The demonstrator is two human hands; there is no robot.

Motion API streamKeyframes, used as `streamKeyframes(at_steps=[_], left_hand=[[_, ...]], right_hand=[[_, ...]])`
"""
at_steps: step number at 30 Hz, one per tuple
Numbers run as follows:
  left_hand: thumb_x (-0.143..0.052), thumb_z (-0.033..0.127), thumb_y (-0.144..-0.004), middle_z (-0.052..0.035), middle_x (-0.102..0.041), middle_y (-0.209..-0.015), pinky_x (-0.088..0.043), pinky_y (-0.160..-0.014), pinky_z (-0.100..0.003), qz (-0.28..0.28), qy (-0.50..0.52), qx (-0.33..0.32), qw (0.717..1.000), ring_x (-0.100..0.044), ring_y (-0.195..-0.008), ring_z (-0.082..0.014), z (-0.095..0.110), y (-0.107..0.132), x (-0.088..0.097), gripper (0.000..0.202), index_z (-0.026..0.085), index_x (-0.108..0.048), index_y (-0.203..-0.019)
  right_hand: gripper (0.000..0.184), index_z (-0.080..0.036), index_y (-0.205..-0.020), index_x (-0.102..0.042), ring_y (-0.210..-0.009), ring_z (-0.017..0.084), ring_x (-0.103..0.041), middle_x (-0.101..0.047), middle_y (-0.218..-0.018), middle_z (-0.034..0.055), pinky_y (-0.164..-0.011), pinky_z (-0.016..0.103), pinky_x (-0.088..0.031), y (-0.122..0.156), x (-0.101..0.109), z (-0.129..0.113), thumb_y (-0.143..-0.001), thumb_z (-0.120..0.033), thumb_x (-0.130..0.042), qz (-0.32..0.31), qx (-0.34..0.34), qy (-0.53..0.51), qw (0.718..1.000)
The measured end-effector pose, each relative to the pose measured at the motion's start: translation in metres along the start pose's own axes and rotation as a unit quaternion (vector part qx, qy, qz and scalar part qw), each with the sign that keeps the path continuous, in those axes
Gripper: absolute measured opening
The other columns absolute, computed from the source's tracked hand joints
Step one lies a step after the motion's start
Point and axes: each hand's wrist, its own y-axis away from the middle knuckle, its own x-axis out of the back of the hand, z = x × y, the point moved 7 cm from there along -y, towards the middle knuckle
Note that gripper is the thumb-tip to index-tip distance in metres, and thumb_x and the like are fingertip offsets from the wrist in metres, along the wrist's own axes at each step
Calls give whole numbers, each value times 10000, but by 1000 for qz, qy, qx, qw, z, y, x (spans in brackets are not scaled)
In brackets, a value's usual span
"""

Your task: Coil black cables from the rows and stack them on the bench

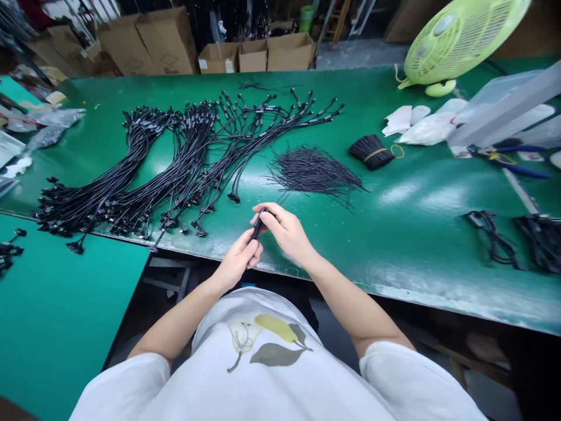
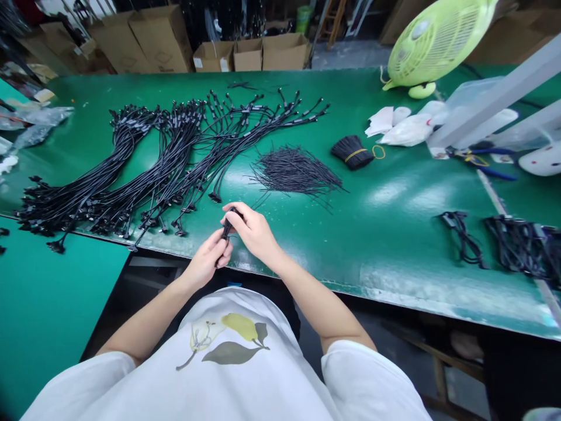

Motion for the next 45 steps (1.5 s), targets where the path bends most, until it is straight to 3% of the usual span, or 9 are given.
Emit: streamKeyframes(at_steps=[7,12,15,19,22,26,30,35,45], left_hand=[[-653,469,-820,45,-375,-644,-271,-430,-187,-51,67,72,994,-355,-484,-52,-4,5,-14,375,138,-602,-988],[-656,429,-828,58,-321,-594,-324,-445,-179,59,104,22,993,-340,-484,-56,-1,-5,7,286,152,-606,-880],[-634,360,-858,1,-513,-725,-482,-715,-224,115,149,-73,979,-561,-778,-109,18,-16,27,197,168,-597,-829],[-609,358,-877,-66,-627,-1142,-475,-910,-317,101,134,-90,982,-567,-1102,-183,20,-27,32,201,160,-614,-843],[-591,374,-887,-77,-648,-1154,-469,-943,-358,79,129,-86,985,-571,-1142,-215,12,-28,26,217,163,-639,-888],[-566,329,-901,-87,-688,-1060,-445,-990,-360,84,154,-87,981,-610,-1102,-215,12,-28,25,216,144,-674,-937],[-491,281,-926,-46,-675,-837,-474,-950,-350,111,222,-23,968,-663,-873,-160,20,-31,34,254,124,-659,-1036],[-466,437,-958,104,-273,-480,-524,-712,-241,148,254,-54,954,-337,-388,-44,36,-31,41,340,151,-612,-844],[-301,307,-948,16,-465,-613,-518,-802,-272,190,242,-58,950,-545,-592,-88,19,-39,37,380,154,-551,-706]], right_hand=[[489,-193,-908,-606,-630,128,-565,-597,-711,16,-660,252,-464,-8,-1,0,-974,-556,-285,111,32,83,990],[426,-191,-1022,-568,-661,123,-581,-631,-889,43,-582,232,-464,-19,-8,32,-952,-555,-357,52,-28,-6,998],[374,-207,-1178,-521,-889,149,-605,-575,-1186,89,-701,259,-514,-5,-17,40,-920,-475,-488,10,-6,1,1000],[310,-173,-1097,-587,-892,154,-579,-492,-1258,135,-753,301,-520,17,-34,42,-886,-398,-556,-46,20,10,999],[338,-180,-1118,-564,-905,154,-570,-510,-1196,110,-788,304,-515,23,-40,45,-843,-370,-618,-53,13,-81,995],[466,-218,-1169,-508,-780,113,-569,-554,-1088,45,-741,273,-517,25,-50,50,-758,-298,-712,-88,-30,-211,973],[270,-206,-1057,-562,-686,110,-553,-567,-883,14,-654,256,-503,28,-43,47,-809,-263,-653,-21,-13,-122,992],[366,-224,-1191,-544,-765,123,-591,-578,-1056,60,-748,295,-519,29,-46,31,-844,-276,-646,-35,63,-5,997],[552,-246,-1323,-469,-814,145,-624,-587,-1159,88,-796,332,-557,28,-49,36,-835,-388,-684,6,106,6,994]])
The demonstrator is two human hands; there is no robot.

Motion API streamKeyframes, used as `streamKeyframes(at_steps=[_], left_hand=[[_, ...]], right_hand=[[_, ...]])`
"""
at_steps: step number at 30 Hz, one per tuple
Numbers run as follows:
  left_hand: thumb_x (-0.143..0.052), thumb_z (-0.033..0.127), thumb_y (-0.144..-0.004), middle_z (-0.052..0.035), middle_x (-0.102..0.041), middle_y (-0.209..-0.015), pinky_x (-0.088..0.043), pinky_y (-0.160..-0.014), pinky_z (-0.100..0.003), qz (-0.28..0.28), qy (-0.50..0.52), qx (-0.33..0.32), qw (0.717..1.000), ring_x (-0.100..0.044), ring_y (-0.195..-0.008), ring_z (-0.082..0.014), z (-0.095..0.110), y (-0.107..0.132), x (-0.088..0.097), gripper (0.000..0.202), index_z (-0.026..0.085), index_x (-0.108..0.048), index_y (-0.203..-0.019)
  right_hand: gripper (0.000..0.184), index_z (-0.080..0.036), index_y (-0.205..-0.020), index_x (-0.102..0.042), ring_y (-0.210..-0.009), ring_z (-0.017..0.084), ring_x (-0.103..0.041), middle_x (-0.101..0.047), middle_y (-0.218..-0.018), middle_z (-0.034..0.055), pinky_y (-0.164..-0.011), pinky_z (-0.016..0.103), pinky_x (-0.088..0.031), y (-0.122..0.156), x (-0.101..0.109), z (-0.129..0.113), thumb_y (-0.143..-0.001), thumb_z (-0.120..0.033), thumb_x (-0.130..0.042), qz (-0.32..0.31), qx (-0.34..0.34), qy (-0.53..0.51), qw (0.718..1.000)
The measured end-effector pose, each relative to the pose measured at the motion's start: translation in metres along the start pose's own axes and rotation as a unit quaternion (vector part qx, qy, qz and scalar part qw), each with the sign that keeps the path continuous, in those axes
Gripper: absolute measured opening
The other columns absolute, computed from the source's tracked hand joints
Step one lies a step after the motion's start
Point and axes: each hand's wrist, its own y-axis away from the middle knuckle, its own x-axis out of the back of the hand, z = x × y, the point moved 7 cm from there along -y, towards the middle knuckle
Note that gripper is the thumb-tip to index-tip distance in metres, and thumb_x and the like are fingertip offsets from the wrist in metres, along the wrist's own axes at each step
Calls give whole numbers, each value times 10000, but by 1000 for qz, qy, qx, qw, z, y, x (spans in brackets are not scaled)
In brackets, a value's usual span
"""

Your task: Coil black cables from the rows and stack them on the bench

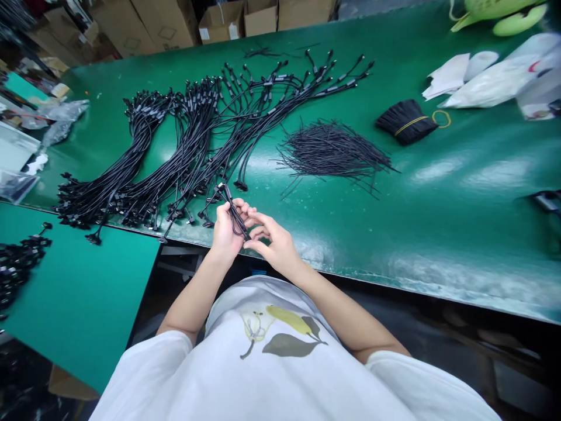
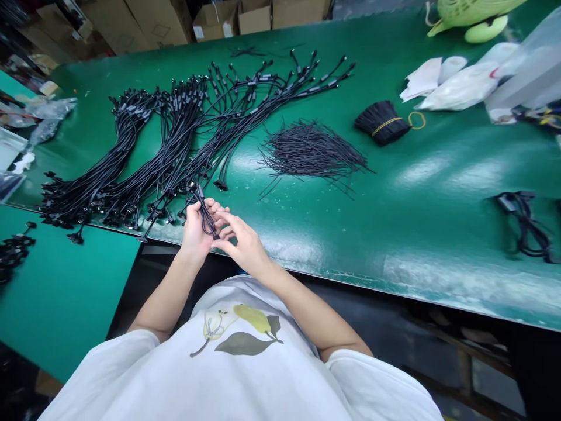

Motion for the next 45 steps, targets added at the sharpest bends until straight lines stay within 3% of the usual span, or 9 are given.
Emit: streamKeyframes(at_steps=[5,13,17,24,29,33,37,41,45], left_hand=[[-331,318,-952,61,-358,-538,-520,-823,-271,34,2,-34,999,-467,-498,-66,-3,6,-2,350,145,-610,-833],[-352,363,-971,60,-355,-542,-507,-630,-228,42,19,22,999,-464,-481,-73,-22,11,-4,341,152,-564,-806],[-374,337,-970,58,-363,-560,-520,-740,-244,44,34,9,998,-464,-501,-69,-21,12,-5,297,169,-530,-781],[-337,323,-988,52,-378,-584,-509,-803,-253,-10,5,5,1000,-444,-518,-65,-20,19,-13,310,175,-509,-778],[-565,410,-906,44,-442,-652,-473,-628,-200,-82,-127,-71,986,-504,-601,-78,-13,26,-15,219,193,-542,-888],[-604,484,-861,67,-405,-610,-306,-417,-166,-130,-243,-56,960,-337,-441,-47,-24,32,-17,295,206,-563,-949],[-576,477,-880,54,-433,-624,-316,-432,-179,-163,-325,-41,931,-362,-465,-56,-34,33,-20,285,197,-564,-928],[-565,458,-893,46,-413,-661,-335,-452,-177,-158,-321,-10,934,-377,-514,-59,-34,30,-19,278,182,-541,-874],[-581,433,-885,44,-417,-684,-350,-450,-179,-184,-312,58,930,-375,-517,-60,-44,32,-20,256,182,-546,-925]], right_hand=[[392,-215,-1153,-594,-864,169,-625,-569,-1124,89,-776,319,-569,0,0,-4,-819,-392,-699,-1,28,23,999],[275,-200,-927,-592,-774,150,-584,-537,-963,49,-697,302,-561,3,5,2,-803,-418,-708,45,-21,-9,999],[303,-197,-919,-548,-770,142,-560,-515,-960,35,-705,296,-535,2,4,4,-764,-361,-751,23,-28,7,999],[214,-193,-879,-520,-790,145,-532,-496,-930,33,-709,285,-506,4,3,7,-807,-307,-687,34,-49,-6,998],[213,-192,-895,-568,-727,146,-553,-558,-859,15,-696,301,-510,-4,41,0,-797,-340,-686,-50,-83,21,995],[303,-240,-1151,-583,-976,200,-585,-556,-1178,79,-859,363,-499,-22,91,-48,-892,-398,-590,76,52,142,986],[206,-235,-1075,-632,-1139,242,-536,-576,-1226,90,-981,444,-427,-34,68,-78,-962,-325,-485,-17,204,311,928],[254,-228,-934,-633,-1043,228,-563,-630,-1081,79,-931,443,-446,-35,58,-71,-993,-321,-404,-76,226,402,884],[405,-204,-727,-583,-882,244,-568,-610,-859,97,-842,438,-452,-43,70,-57,-943,-525,-463,-61,169,434,883]])
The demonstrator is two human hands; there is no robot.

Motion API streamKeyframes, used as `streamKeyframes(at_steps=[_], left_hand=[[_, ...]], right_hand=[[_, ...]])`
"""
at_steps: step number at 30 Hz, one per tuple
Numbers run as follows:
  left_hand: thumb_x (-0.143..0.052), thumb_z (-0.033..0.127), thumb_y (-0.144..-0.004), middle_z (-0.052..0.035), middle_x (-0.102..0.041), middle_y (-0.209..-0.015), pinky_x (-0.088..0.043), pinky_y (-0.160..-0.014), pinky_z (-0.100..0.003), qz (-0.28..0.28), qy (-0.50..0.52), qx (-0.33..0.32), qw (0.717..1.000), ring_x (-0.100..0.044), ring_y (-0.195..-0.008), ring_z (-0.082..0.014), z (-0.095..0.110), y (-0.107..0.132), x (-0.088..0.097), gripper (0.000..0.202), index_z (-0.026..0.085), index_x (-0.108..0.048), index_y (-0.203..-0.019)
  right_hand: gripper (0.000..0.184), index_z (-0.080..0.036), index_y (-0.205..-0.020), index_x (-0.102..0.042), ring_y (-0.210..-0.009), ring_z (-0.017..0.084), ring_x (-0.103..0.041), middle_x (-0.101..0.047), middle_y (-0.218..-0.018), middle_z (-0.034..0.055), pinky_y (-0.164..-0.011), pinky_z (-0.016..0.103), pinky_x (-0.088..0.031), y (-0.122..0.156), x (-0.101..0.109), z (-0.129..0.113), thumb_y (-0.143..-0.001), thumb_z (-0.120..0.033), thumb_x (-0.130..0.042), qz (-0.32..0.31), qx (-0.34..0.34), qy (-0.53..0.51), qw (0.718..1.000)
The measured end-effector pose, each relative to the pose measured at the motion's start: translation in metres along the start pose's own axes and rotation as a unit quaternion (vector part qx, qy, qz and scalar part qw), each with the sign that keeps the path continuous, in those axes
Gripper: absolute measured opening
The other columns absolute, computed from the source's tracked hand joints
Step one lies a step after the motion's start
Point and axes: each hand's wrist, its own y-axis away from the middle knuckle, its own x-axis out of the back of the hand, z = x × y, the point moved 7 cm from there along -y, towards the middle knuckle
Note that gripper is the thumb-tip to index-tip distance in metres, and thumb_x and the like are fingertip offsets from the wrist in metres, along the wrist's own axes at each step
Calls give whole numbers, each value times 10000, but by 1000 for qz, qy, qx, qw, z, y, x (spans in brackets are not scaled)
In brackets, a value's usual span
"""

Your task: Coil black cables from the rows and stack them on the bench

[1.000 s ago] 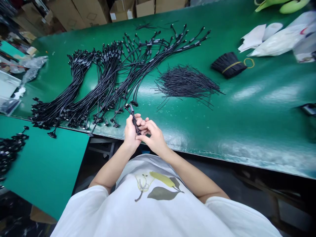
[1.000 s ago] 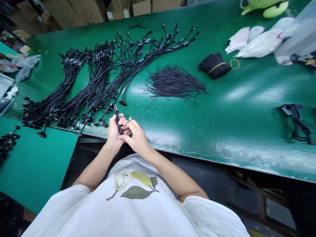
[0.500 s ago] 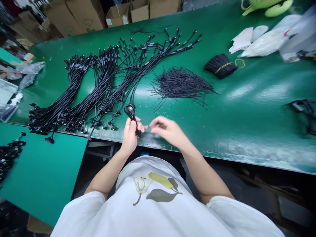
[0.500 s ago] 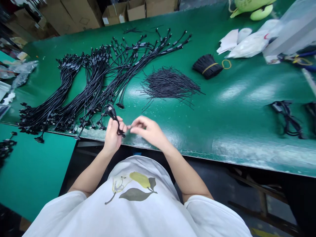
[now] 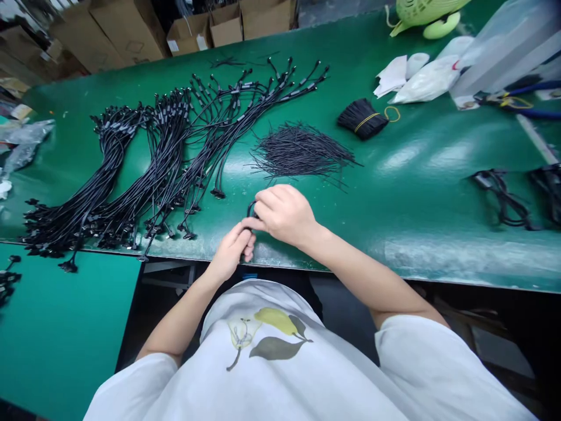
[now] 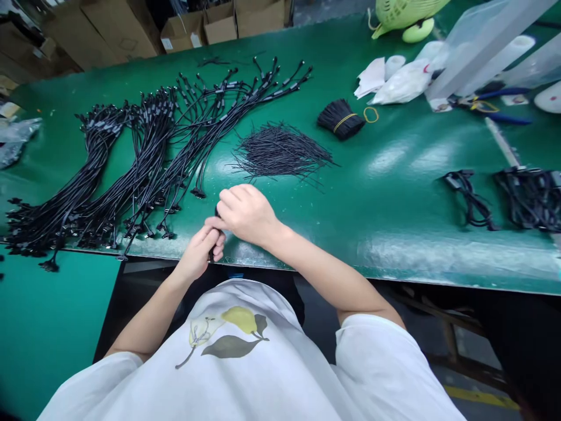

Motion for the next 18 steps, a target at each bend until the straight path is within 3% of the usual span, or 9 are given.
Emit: streamKeyframes(at_steps=[2,4,8,10,13,18], left_hand=[[-595,411,-876,40,-441,-687,-365,-457,-186,-15,-25,4,1000,-384,-514,-62,-2,0,-4,240,181,-557,-936],[-604,393,-868,33,-467,-697,-366,-463,-191,-7,-42,-4,999,-389,-512,-60,-2,-1,-5,222,176,-565,-893],[-646,378,-835,19,-487,-712,-340,-453,-188,-4,-28,12,1000,-389,-511,-52,-2,-3,-7,232,154,-587,-838],[-678,410,-809,28,-454,-672,-328,-447,-182,-21,0,47,999,-379,-505,-51,-4,-3,-9,280,144,-597,-841],[-664,530,-795,56,-372,-596,-295,-422,-169,-36,44,109,992,-344,-468,-47,-14,-3,-10,415,126,-604,-869],[-628,670,-745,120,-167,-507,-112,-355,-133,47,71,133,987,-123,-386,-10,-31,-10,-6,543,149,-487,-687]], right_hand=[[472,-191,-674,-542,-806,235,-562,-591,-804,103,-769,403,-451,-2,1,10,-911,-594,-474,21,-55,12,998],[442,-179,-728,-545,-760,211,-564,-609,-877,114,-684,346,-440,-2,1,17,-910,-577,-485,52,-106,23,993],[216,-175,-962,-537,-664,162,-584,-643,-886,73,-569,266,-400,5,-11,26,-972,-334,-392,67,-169,-36,983],[213,-186,-1007,-520,-649,154,-599,-649,-813,42,-582,252,-408,11,-18,29,-974,-234,-315,58,-171,-81,980],[229,-195,-1029,-511,-697,155,-627,-663,-828,41,-638,246,-436,19,-21,33,-965,-211,-292,68,-173,-117,976],[227,-200,-1007,-521,-686,147,-622,-642,-774,28,-675,244,-446,21,-22,45,-953,-232,-303,82,-208,-155,962]])
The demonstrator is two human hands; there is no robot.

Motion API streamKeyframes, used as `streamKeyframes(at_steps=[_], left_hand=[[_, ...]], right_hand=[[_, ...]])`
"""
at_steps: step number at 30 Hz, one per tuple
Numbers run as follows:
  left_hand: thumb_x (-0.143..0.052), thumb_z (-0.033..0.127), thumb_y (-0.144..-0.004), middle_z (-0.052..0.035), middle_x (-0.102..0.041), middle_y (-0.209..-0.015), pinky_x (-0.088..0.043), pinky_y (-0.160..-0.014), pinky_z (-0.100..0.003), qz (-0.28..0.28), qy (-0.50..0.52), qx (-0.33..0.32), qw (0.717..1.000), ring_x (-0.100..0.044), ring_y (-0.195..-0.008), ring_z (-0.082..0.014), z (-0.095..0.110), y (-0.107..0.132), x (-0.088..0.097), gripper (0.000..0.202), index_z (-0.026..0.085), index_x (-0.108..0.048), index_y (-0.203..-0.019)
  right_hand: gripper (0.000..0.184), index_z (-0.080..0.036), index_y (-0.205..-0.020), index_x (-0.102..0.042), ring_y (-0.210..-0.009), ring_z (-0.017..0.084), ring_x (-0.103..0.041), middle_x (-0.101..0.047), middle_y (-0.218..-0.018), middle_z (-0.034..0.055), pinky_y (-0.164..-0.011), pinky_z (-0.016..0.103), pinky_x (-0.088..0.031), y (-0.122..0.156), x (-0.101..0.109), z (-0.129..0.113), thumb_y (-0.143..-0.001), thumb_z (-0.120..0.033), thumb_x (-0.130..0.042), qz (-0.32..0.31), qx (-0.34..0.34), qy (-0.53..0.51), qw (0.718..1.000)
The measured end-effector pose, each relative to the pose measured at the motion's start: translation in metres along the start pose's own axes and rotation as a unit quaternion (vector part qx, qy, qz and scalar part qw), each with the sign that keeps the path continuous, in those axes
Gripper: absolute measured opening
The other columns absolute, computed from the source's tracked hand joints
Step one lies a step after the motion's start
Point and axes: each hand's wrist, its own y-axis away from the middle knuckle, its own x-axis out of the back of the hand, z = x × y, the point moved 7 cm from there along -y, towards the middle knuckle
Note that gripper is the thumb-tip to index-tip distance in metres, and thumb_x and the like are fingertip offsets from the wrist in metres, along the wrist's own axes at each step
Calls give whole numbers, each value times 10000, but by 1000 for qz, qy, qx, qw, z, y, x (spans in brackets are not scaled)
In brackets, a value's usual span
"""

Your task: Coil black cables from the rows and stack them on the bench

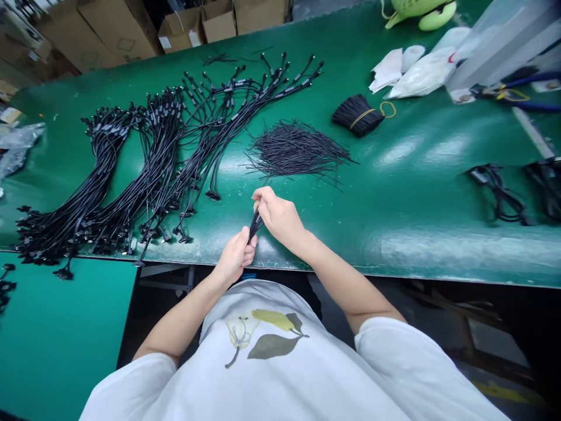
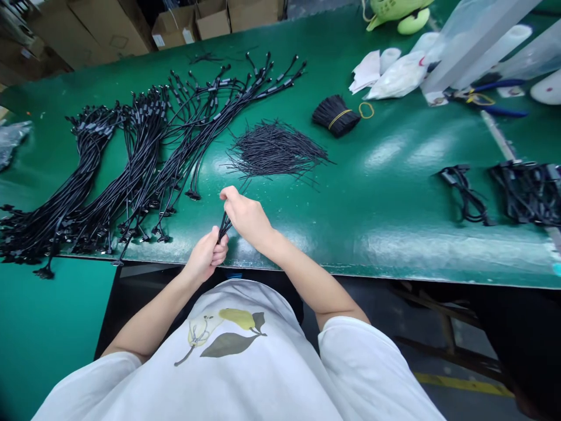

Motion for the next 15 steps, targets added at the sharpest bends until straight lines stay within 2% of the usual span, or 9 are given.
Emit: streamKeyframes(at_steps=[3,7,9,11,12,13,14,15], left_hand=[[-672,640,-728,121,-183,-512,-115,-351,-123,-6,13,-7,1000,-125,-390,-8,-1,-7,-7,523,147,-498,-721],[-653,624,-757,119,-184,-521,-133,-351,-128,-5,-1,-46,999,-126,-391,-17,9,-14,-16,493,153,-509,-751],[-596,628,-799,94,-273,-510,-211,-365,-145,-11,-78,-74,994,-221,-397,-34,13,-19,-22,482,160,-509,-725],[-546,613,-836,15,-489,-577,-402,-470,-194,-51,-225,-92,969,-443,-498,-84,11,-24,-33,473,163,-538,-690],[-547,598,-837,-33,-604,-703,-493,-599,-241,-76,-290,-104,948,-558,-628,-127,9,-25,-38,442,167,-592,-749],[-550,579,-838,-72,-673,-871,-527,-760,-298,-99,-342,-115,927,-624,-797,-172,7,-26,-42,414,175,-638,-844],[-553,560,-838,-90,-684,-1039,-501,-907,-351,-121,-378,-119,910,-635,-959,-209,5,-25,-43,407,190,-657,-973],[-555,545,-837,-95,-667,-1156,-455,-1000,-392,-136,-396,-117,901,-616,-1074,-234,2,-25,-42,427,207,-645,-1082]], right_hand=[[184,-201,-1028,-510,-628,131,-595,-627,-750,8,-671,244,-458,-3,1,17,-949,-311,-386,15,-61,-85,994],[458,-196,-1207,-441,-709,119,-622,-636,-1027,63,-668,241,-511,18,1,28,-877,-498,-538,34,-134,-270,953],[438,-186,-1192,-488,-707,120,-630,-648,-965,57,-657,238,-525,36,-7,25,-910,-522,-480,-12,-154,-311,938],[411,-162,-1095,-562,-608,115,-614,-643,-780,29,-592,231,-519,52,-13,30,-972,-497,-359,-79,-178,-312,930],[421,-155,-1036,-586,-559,107,-599,-633,-723,18,-559,223,-509,59,-7,40,-994,-470,-310,-82,-197,-275,937],[424,-154,-980,-598,-536,102,-590,-630,-700,13,-545,216,-502,65,9,56,-1006,-442,-287,-56,-222,-210,951],[404,-156,-934,-597,-534,100,-589,-633,-701,13,-550,214,-500,71,36,74,-1008,-414,-295,-5,-251,-122,960],[363,-160,-901,-590,-549,103,-593,-638,-714,17,-569,218,-502,78,70,92,-1004,-387,-326,54,-279,-28,958]])
